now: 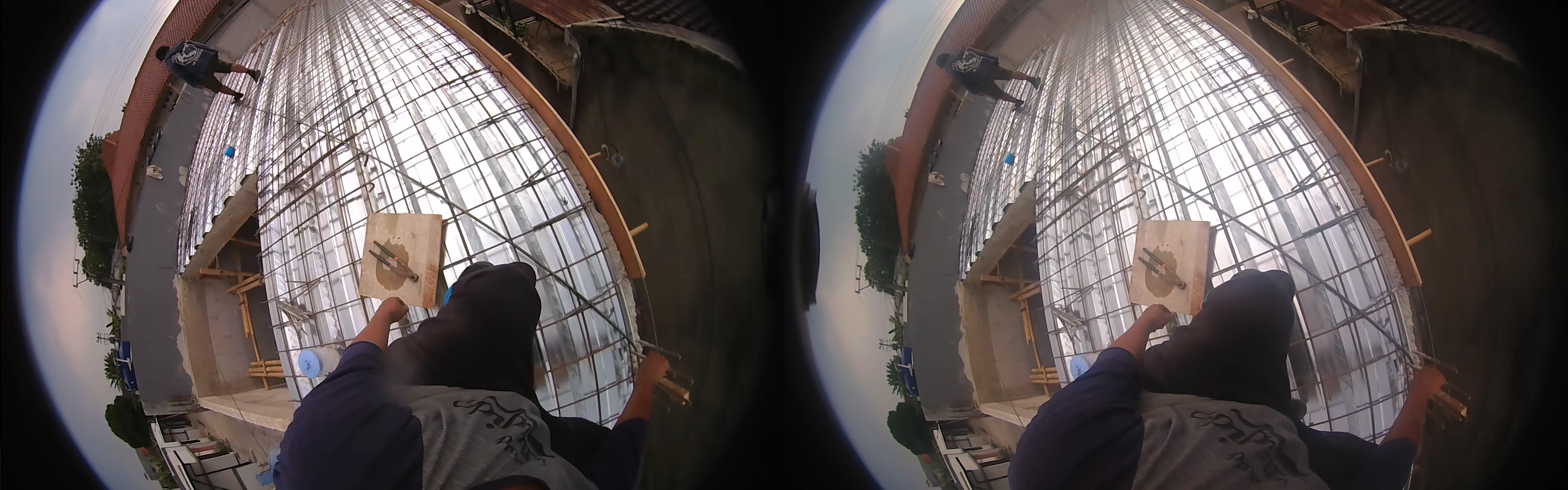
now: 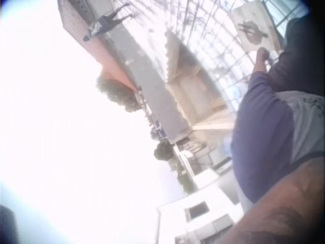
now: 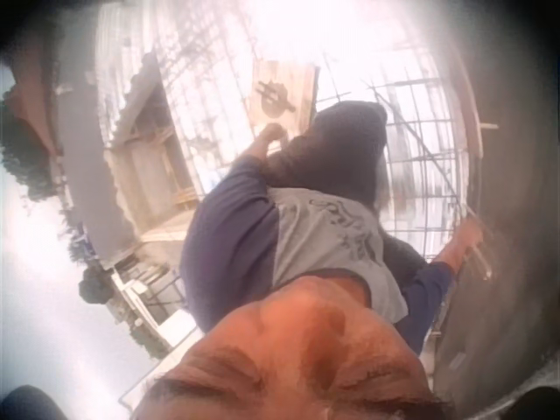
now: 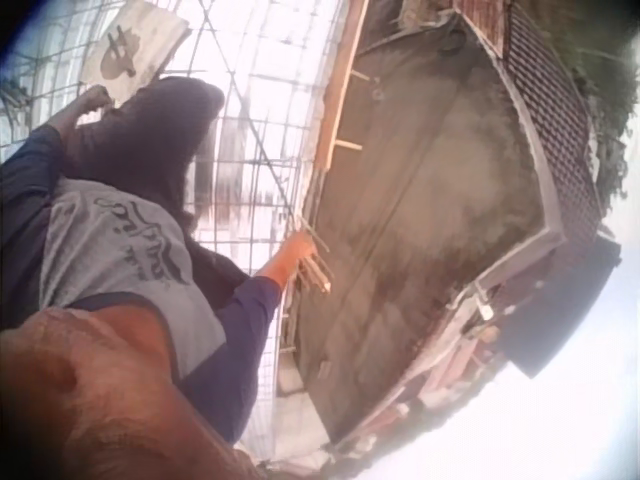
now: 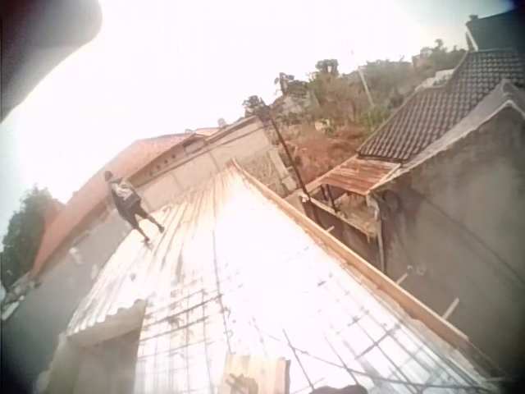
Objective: The person ties intersecting steel rebar rods on a roof grid using pliers and wire. They repeatedly position wire around the intersections and twist it to secure the rebar mesh. The work occurs on an elevated construction site with a visible rebar framework.
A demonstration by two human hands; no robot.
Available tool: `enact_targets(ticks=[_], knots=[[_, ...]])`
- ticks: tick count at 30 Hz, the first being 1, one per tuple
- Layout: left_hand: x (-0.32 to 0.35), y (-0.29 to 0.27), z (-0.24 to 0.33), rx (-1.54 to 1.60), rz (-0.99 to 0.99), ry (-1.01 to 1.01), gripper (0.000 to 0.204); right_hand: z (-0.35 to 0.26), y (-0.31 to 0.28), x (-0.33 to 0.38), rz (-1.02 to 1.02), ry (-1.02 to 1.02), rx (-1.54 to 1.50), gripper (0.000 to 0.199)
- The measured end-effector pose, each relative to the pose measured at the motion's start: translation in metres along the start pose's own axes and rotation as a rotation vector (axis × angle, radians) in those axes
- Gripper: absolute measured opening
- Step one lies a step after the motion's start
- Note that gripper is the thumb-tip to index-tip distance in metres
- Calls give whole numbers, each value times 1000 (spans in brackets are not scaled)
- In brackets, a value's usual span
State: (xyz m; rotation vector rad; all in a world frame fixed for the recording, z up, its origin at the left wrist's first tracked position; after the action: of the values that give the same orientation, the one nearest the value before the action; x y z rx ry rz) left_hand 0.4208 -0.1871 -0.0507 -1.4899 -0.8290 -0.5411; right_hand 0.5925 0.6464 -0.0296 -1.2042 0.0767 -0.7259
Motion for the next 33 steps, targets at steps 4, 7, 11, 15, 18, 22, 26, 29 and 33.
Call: enact_targets(ticks=[4,7,11,15,18,22,26,29,33], knots=[[-51,-1,-27,122,-11,-184,52,6,3,6,-13,-1,44,15],[-72,-10,-44,253,-9,-321,62,15,28,6,-46,45,54,13],[-98,-20,-43,441,-9,-455,78,15,19,13,81,-35,129,15],[-145,-6,-64,469,97,-473,74,34,63,8,7,19,23,15],[-150,-4,-42,582,69,-459,58,31,36,1,-297,156,46,21],[-152,0,-38,933,-14,-522,37,36,37,12,-263,247,20,22],[-130,-32,-9,939,-119,-331,31,37,33,21,-178,306,-91,25],[-119,-82,18,802,-120,47,35,16,11,15,-124,370,-243,24],[-77,-174,145,500,-172,376,46,-9,-41,4,-407,373,-200,24]])
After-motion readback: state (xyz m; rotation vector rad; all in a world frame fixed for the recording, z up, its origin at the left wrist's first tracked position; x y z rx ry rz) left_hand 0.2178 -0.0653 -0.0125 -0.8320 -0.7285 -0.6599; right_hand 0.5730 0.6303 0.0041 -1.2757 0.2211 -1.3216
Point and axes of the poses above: each hand's wrist, its own x-axis away from the middle knuckle, its own y-axis out of the palm, z = x × y, the point moved 10 cm from there along -x, towards the middle knuckle, and after that the axes turned 15 degrees about -x, right-handed, at the moved point
